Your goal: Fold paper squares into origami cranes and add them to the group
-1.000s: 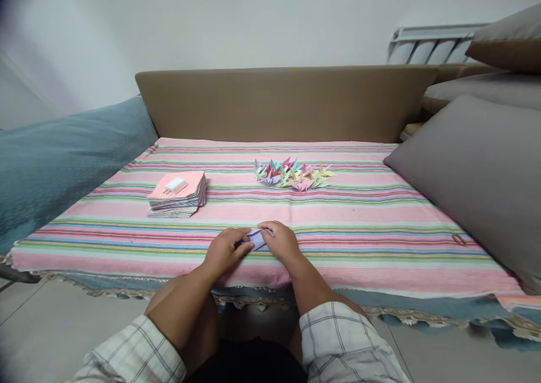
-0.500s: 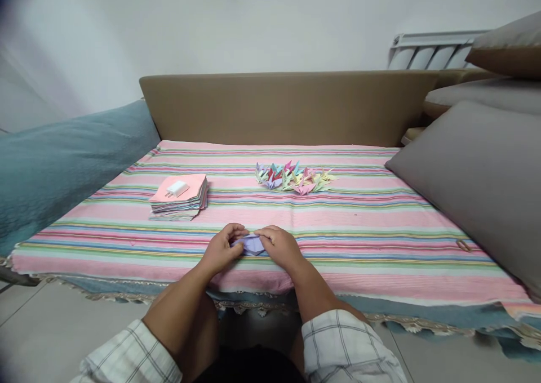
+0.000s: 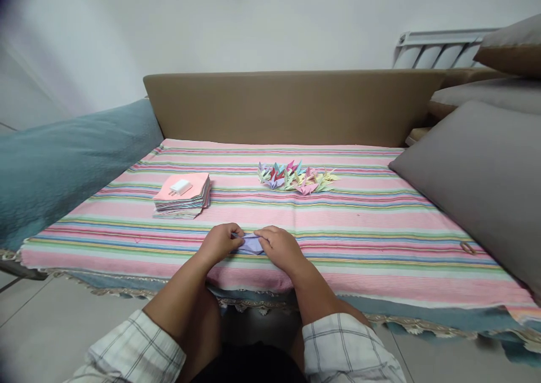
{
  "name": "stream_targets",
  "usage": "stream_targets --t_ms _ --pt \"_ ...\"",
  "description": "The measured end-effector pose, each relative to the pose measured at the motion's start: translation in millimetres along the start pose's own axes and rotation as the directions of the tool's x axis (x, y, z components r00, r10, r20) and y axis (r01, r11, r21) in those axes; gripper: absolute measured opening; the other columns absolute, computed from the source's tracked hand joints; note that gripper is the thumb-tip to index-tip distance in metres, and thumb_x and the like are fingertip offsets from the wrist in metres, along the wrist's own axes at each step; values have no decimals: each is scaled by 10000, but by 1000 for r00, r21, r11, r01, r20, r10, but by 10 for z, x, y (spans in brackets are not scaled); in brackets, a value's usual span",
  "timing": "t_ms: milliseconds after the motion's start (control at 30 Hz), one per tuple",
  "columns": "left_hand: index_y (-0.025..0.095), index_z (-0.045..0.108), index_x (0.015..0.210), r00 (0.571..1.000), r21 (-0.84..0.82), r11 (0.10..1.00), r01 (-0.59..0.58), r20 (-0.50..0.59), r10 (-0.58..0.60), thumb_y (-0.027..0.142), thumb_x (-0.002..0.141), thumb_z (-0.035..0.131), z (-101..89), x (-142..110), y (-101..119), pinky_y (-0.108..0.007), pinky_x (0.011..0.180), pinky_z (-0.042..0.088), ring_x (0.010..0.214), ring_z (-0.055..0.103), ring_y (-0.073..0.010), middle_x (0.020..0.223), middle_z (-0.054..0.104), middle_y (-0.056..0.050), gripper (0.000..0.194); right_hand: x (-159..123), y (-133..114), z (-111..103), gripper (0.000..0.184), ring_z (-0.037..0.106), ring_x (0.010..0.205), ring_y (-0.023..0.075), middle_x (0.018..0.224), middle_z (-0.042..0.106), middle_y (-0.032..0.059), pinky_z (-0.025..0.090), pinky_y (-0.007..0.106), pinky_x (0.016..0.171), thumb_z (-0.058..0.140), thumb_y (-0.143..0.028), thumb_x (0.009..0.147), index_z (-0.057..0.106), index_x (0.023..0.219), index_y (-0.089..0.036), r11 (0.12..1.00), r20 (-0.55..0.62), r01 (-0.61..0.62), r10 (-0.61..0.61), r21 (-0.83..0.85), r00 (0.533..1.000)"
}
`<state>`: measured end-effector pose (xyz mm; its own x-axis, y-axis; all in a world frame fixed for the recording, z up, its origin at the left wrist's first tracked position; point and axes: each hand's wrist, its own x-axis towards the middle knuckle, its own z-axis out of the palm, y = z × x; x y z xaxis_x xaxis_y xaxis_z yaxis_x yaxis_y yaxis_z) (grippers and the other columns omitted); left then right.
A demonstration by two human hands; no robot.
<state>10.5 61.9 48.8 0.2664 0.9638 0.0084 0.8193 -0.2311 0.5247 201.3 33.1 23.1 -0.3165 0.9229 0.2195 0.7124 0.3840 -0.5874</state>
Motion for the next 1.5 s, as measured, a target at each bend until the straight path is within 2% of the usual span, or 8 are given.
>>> stream_targets --t_ms 333,467,533,633,800,1300,1400,1500 --pt "229 711 854 994 79 990 -113 21 112 163 729 598 10 -62 -151 -287 726 465 822 634 -194 877 703 -28 181 -4 -33 -1 316 574 1034 177 1116 654 31 431 314 919 431 -217 889 645 1121 -230 995 25 43 -41 -85 999" --pt "231 687 963 965 -16 969 -247 -94 245 98 772 495 -18 -98 -187 -344 934 427 1071 568 -193 1141 643 -47 301 11 -11 10 311 575 1029 167 1097 659 36 433 303 917 429 -222 893 646 1116 -232 996 28 52 -50 -77 998" --pt "249 675 1001 932 -37 937 -349 -118 342 164 800 520 -31 -139 -142 -400 1018 358 1194 480 -209 1290 551 -48 268 16 -6 9 310 578 1022 164 1085 663 38 435 302 913 423 -224 897 648 1110 -236 996 32 61 -59 -72 998" --pt "294 704 935 929 6 929 -369 10 369 373 703 702 -11 -186 -73 -526 1053 257 1271 384 -295 1383 461 -42 245 19 -11 -2 307 580 1019 164 1079 665 40 438 301 908 421 -231 901 651 1104 -234 996 33 62 -60 -69 998" --pt "295 742 772 943 -4 943 -333 8 333 330 675 744 92 -158 -136 -485 1016 311 1208 456 -284 1319 529 -46 104 26 -11 -8 298 586 1008 168 1073 667 42 444 299 899 436 -238 894 661 1089 -233 996 28 52 -50 -72 998" --pt "215 680 646 955 -65 953 -295 -54 292 252 631 767 49 -153 -347 -384 929 392 1074 565 -237 1084 671 -56 96 83 -20 -16 296 592 991 176 1055 667 30 445 283 856 438 -264 887 671 1070 -263 995 59 2 4 -100 998" --pt "205 627 754 967 -90 964 -248 -89 241 328 606 779 72 -173 -278 -375 879 414 972 594 -227 1060 679 -49 245 87 -27 -19 293 594 987 177 1055 667 32 444 283 856 446 -260 882 674 1065 -260 994 65 -3 10 -108 998" --pt "224 607 970 973 -91 975 -204 -128 192 356 731 671 117 -178 -191 -389 897 396 914 609 -206 1042 685 -32 281 89 -46 -30 294 595 988 180 1054 670 34 444 287 859 448 -247 878 674 1065 -258 994 67 -1 9 -111 998"
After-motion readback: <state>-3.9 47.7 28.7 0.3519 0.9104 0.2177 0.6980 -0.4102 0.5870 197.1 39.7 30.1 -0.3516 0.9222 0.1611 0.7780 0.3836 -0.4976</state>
